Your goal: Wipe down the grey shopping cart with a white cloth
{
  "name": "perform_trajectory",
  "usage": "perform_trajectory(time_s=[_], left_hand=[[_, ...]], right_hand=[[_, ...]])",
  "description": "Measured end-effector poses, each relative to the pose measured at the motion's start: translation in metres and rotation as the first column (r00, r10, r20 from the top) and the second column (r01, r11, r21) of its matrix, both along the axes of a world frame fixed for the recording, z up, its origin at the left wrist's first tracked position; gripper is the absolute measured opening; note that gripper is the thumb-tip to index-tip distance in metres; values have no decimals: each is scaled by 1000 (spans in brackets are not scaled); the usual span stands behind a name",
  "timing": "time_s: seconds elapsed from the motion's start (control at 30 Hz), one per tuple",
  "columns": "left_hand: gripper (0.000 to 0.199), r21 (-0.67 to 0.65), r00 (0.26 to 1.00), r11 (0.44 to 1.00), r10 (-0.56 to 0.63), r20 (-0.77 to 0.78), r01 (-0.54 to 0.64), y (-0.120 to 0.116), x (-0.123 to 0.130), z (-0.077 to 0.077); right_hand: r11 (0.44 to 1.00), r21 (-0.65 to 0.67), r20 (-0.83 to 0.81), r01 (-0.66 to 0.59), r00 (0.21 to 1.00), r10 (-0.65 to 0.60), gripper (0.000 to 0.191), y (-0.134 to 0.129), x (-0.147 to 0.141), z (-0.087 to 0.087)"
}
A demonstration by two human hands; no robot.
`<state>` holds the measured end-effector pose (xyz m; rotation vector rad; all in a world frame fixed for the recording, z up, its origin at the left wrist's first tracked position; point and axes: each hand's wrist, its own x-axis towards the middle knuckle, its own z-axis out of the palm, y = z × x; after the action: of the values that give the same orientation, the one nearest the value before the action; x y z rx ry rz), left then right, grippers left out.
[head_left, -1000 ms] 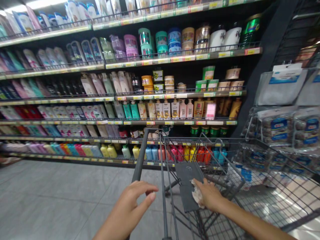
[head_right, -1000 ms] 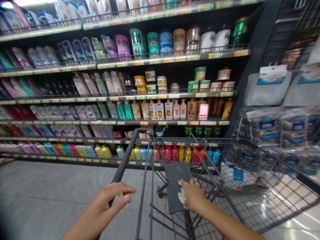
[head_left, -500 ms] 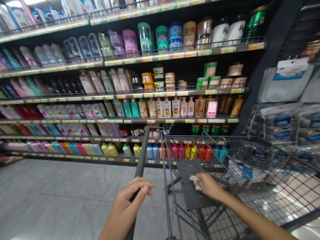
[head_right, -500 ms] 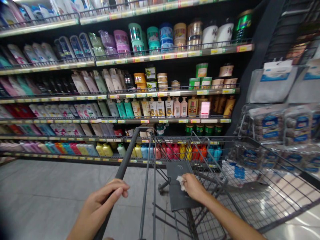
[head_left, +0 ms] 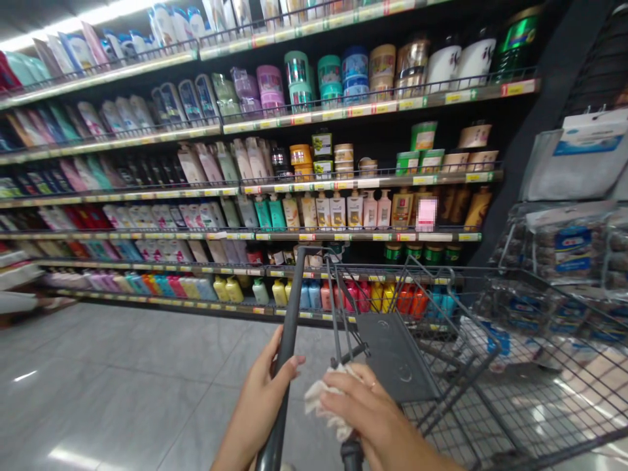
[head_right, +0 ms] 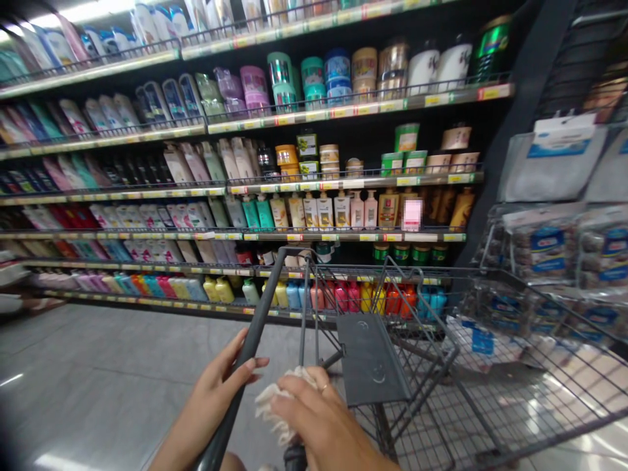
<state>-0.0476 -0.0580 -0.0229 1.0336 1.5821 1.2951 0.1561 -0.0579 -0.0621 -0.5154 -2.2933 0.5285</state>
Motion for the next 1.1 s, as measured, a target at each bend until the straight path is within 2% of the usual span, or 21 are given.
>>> perform_trajectory(time_s=[0.07, 0.13, 0.3, 0.5, 0.77, 0.93, 1.1], left_hand=[[103, -11, 1000, 1000, 2, 15, -2, -2, 1, 2], [101, -8, 1000, 1000, 5, -2, -5, -4, 1, 2], [99, -36, 1000, 999, -4, -24, 3, -7, 1, 3], [98, -51, 999, 998, -23, -30, 22, -9, 2, 1], [91, -82, 999, 996, -30, -31, 27, -14, -1, -7], [86, -79, 998, 995, -66, 26, 67, -17, -1, -4], [87, -95, 998, 995, -36, 57, 41, -16, 2, 1]], right_hand=[[999, 44, 70, 5, 997, -8, 55, 6, -5, -6], [998, 30, 108, 57, 992, -60, 60, 15, -10, -7], [992, -2, 103, 129, 986, -128, 56, 49, -23, 7], [990, -8, 61, 143, 988, -142, 43, 98, -36, 14], [981, 17, 23, 192, 981, -192, 45, 168, -51, 5], [970, 2, 21, 244, 970, -244, 41, 213, -62, 2], [949, -26, 41, 315, 949, -314, 31, 257, -75, 0]])
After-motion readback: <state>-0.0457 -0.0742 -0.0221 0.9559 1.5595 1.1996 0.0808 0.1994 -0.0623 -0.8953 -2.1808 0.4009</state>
